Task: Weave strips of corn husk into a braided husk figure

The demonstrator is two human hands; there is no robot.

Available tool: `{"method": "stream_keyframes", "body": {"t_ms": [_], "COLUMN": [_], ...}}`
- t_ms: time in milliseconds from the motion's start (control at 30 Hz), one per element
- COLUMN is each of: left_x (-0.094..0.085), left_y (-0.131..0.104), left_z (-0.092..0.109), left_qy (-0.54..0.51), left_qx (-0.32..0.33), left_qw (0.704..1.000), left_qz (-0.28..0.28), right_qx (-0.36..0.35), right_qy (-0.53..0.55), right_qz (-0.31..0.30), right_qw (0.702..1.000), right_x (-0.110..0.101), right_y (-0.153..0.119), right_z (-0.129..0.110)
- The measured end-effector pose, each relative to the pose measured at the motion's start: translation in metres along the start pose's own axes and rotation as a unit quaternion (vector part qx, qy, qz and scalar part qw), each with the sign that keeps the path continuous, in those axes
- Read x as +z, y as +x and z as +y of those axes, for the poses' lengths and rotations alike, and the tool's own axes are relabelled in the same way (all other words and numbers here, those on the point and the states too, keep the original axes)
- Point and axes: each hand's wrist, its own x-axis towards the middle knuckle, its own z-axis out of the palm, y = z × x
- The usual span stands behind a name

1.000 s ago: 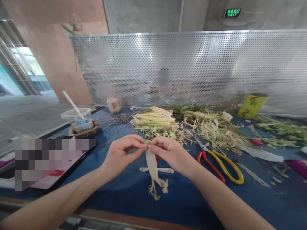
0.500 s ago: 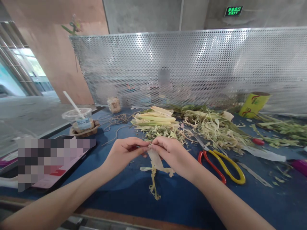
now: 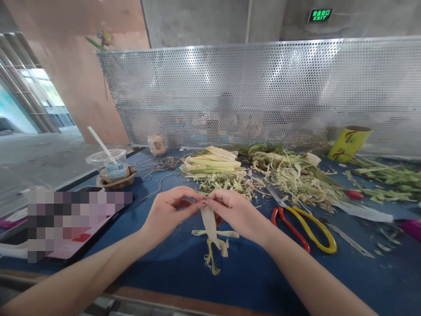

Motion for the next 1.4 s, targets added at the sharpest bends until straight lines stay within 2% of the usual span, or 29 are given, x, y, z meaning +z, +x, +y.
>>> {"method": "stream_keyframes", "body": {"t_ms": [100,167,300,533,733,867,1000,1100,1167,1233,1300,1400], "left_x": [0.0009,0.0013,0.0022,0.0041,0.0039,0.0040,0.0033,0.0018,0.0006,-0.0005,-0.0009,0.0002], "left_y": [0.0028,0.0036,0.0028,0.0003,-0.0007,0.0000,-0.0008,-0.0024,-0.0031,-0.0032,-0.0028,-0.0013], "left_z": [0.0024,0.0026,0.0008,0.0034,0.0027,0.0023,0.0032,0.0027,0.0022,0.0020,0.0018,0.0012], "left_qy": [-0.090,-0.117,-0.146,-0.201,-0.197,-0.175,-0.093,0.008,0.062,0.093,0.085,-0.003], "left_qx": [-0.088,-0.114,-0.121,-0.146,-0.096,-0.102,-0.093,0.005,0.090,0.135,0.119,0.011], "left_qw": [0.991,0.986,0.981,0.968,0.976,0.979,0.991,1.000,0.994,0.986,0.989,1.000], "left_qz": [-0.034,-0.043,-0.030,-0.008,-0.002,-0.019,-0.019,0.003,0.016,0.015,0.006,-0.020], "right_qx": [-0.013,-0.021,-0.012,-0.014,-0.013,-0.029,-0.039,-0.030,-0.016,0.000,0.015,0.027], "right_qy": [-0.001,-0.019,-0.073,-0.062,-0.059,-0.076,-0.115,-0.105,-0.076,-0.043,-0.010,0.015], "right_qz": [-0.004,0.002,0.021,0.029,0.012,0.018,0.048,0.058,0.050,0.037,0.024,0.018], "right_qw": [1.000,1.000,0.997,0.998,0.998,0.997,0.991,0.992,0.996,0.998,1.000,0.999], "right_x": [-0.0022,-0.0029,-0.0024,0.0008,-0.0005,-0.0005,0.0007,0.0011,0.0010,0.0007,0.0003,-0.0002], "right_y": [-0.0010,-0.0016,-0.0020,-0.0003,0.0014,0.0014,0.0016,0.0018,0.0018,0.0016,0.0013,0.0007], "right_z": [-0.0005,0.0001,0.0031,0.0003,0.0026,0.0046,0.0054,0.0052,0.0042,0.0026,0.0006,-0.0019]}}
